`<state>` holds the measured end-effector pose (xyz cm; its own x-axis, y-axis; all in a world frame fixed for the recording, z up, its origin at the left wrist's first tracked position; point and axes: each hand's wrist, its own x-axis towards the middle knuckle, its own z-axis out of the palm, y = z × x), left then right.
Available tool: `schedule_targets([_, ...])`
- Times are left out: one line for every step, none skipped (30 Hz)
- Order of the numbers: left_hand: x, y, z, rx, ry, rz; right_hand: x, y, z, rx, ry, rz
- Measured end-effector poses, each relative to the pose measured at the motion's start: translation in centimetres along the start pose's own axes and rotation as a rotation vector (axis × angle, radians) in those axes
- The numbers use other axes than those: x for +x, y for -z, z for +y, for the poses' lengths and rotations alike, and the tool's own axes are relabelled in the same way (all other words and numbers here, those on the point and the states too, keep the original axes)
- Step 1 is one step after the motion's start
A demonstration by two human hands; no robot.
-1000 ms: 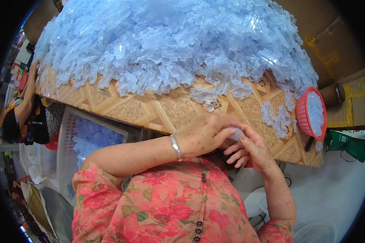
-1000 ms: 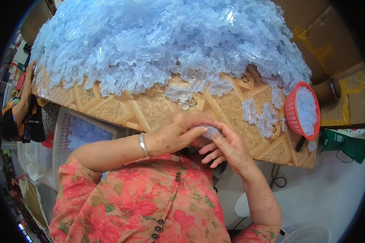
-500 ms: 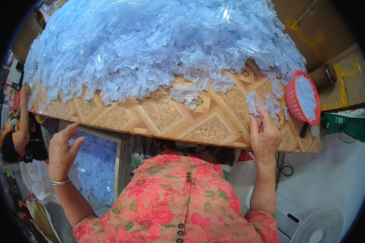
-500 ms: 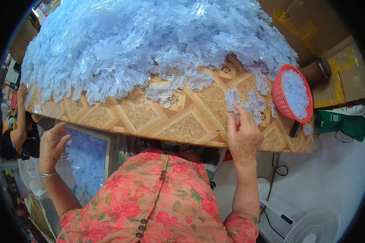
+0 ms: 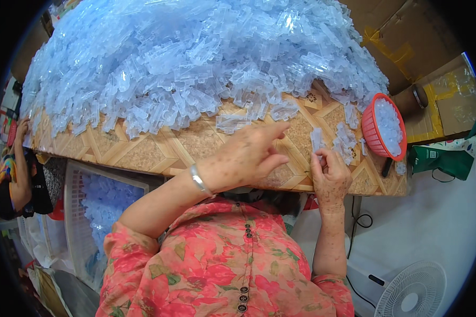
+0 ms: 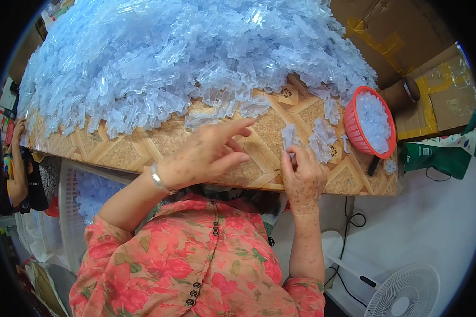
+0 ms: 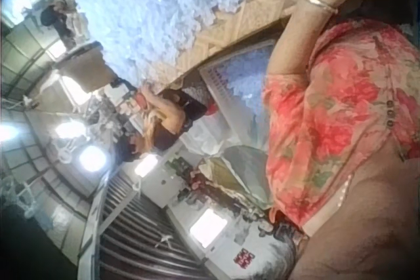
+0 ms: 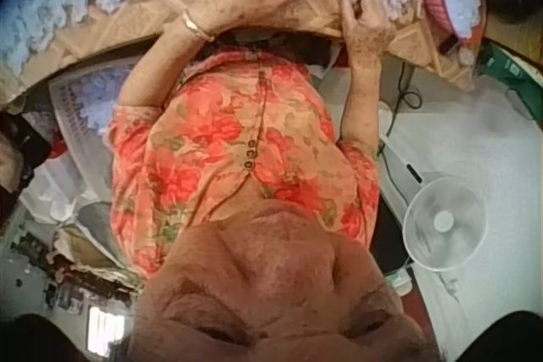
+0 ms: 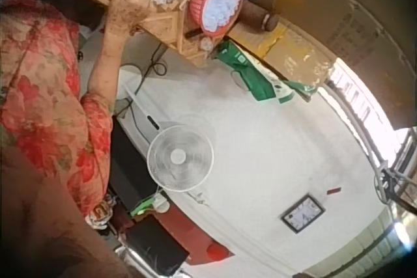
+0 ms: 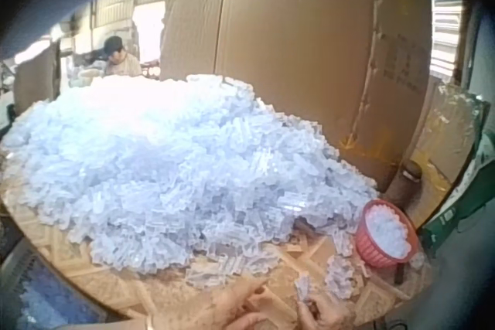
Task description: The person sits on the floor and assembles small translucent plastic components by hand. They pick up individual parts from a large pile, fit them together, and place the assembled units into a red basket.
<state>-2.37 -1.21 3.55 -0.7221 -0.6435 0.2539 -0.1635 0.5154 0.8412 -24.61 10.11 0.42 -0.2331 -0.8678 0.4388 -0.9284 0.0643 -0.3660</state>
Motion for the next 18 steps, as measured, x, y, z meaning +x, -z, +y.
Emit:
schedule_targets([0.6, -0.7, -0.2, 0.015, 0.000, -0.013, -0.3, -0.1, 0.0, 0.015, 0.016, -0.004])
schedule_targets([1.1, -1.2, -0.3, 0.030, 0.000, -0.026, -0.6, -0.1, -0.3, 0.034, -0.050, -0.004])
schedule_targets([1.4, -1.5, -0.4, 0.044, -0.003, -0.039, -1.0, -0.2, -0.9, 0.052, -0.116, -0.003])
schedule_targets([1.6, -1.7, -0.4, 0.035, 0.010, -0.045, -1.1, -0.2, -1.3, 0.069, -0.182, -0.002])
schedule_targets([1.8, -1.9, -0.5, 0.026, 0.024, -0.051, -0.9, -0.1, -1.5, 0.026, -0.189, -0.001])
schedule_targets([1.9, -2.0, -0.5, 0.019, 0.039, -0.057, -0.7, 0.1, -1.8, -0.016, -0.195, -0.001])
schedule_targets([2.0, -2.1, -0.5, 0.020, 0.036, -0.052, -0.6, 0.2, -1.9, -0.058, -0.201, -0.001])
schedule_targets([2.1, -2.1, -0.4, 0.021, 0.033, -0.047, -0.5, 0.2, -1.7, -0.060, -0.174, -0.016])
schedule_targets([2.2, -2.1, -0.3, 0.024, 0.028, -0.043, -0.3, 0.2, -1.5, -0.060, -0.147, -0.029])
schedule_targets([2.3, -2.2, -0.4, 0.042, 0.002, -0.026, -0.1, 0.2, -1.4, -0.061, -0.121, -0.042])
schedule_targets([2.3, -2.4, -0.5, 0.060, -0.024, -0.009, 0.0, 0.2, -1.4, -0.048, -0.099, -0.043])
schedule_targets([2.3, -2.7, -0.7, 0.077, -0.051, 0.010, 0.0, 0.2, -1.4, -0.036, -0.075, -0.044])
schedule_targets([2.3, -3.2, -1.1, 0.075, -0.069, 0.047, 0.1, 0.2, -1.4, -0.023, -0.051, -0.045])
schedule_targets([2.2, -3.7, -1.4, 0.073, -0.087, 0.084, 0.1, 0.0, -1.3, 0.010, -0.024, -0.019])
schedule_targets([2.2, -4.0, -1.5, 0.069, -0.106, 0.118, -0.1, -0.3, -1.1, 0.043, -0.001, 0.007])
schedule_targets([2.1, -4.1, -1.6, 0.074, -0.100, 0.114, -0.2, -0.4, -1.0, 0.075, 0.023, 0.032])
schedule_targets([2.1, -4.1, -1.6, 0.080, -0.094, 0.110, -0.3, -0.3, -1.1, 0.122, 0.009, 0.028])
schedule_targets([2.0, -4.1, -1.5, 0.086, -0.088, 0.109, -0.4, -0.1, -1.2, 0.169, -0.002, 0.023])
